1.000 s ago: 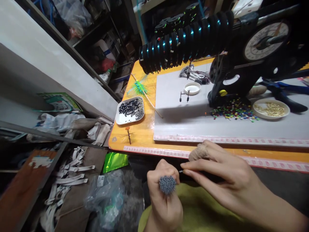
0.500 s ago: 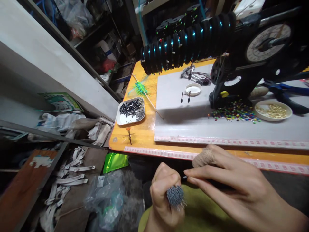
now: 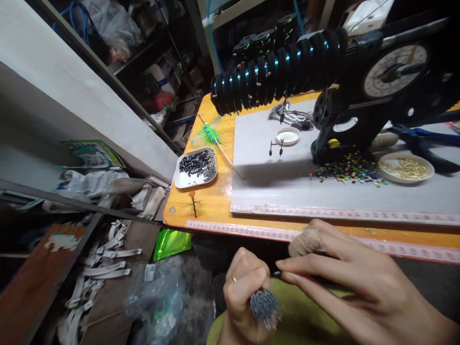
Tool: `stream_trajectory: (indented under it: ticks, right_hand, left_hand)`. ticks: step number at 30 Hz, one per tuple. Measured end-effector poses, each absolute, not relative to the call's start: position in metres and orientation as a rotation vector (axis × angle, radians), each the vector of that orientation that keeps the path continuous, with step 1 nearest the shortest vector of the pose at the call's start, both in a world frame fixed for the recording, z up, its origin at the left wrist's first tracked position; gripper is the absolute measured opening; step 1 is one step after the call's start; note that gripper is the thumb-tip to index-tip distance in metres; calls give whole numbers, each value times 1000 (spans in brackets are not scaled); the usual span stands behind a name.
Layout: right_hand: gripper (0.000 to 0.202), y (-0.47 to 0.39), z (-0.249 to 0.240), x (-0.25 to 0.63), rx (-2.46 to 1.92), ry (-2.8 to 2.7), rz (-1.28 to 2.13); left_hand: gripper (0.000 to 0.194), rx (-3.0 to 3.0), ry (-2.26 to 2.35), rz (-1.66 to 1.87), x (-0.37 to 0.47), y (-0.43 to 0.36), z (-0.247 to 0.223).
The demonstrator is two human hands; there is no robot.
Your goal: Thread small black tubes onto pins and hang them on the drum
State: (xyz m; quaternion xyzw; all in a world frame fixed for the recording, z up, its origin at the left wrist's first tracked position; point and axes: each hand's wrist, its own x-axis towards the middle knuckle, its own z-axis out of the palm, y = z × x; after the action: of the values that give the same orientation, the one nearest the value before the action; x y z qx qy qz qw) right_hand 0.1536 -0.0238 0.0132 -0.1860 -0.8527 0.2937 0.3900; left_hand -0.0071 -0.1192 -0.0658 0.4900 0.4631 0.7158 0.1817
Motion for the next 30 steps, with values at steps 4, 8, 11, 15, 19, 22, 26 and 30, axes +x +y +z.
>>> stream_trajectory:
  ticks: [4,8,11,15,19,22,26,30]
  right_hand:
    - [19,-24,12,153,-475,-2176,752]
    - [19,-24,12,153,-511,-2141,753]
    - [16,-24,13,153,-537,-2109,758]
    - [18,-20,14,149,-506,-2047,825]
    - [16,-17,11,145,-528,-1980,960]
    - [13,-18,8,143,-525,-1981,942]
    - [16,-24,0,139,-554,-2050,795]
    - [21,-29,-8,138,-554,-2100,586]
  left_hand:
    - [20,1667,1289,2025,-9,-111,-66]
    - [25,1747,1258,2010,-13,-108,-66]
    - [26,1699,1233,2040,-10,-105,-64]
    - [23,1526,1200,2069,1,-102,-60]
    - [19,1287,1156,2048,12,-101,-54]
    - [12,1102,1113,2014,18,-100,-49]
    - [11,725,980,1991,23,-95,-33]
    - [13,500,733,2045,16,-94,-8]
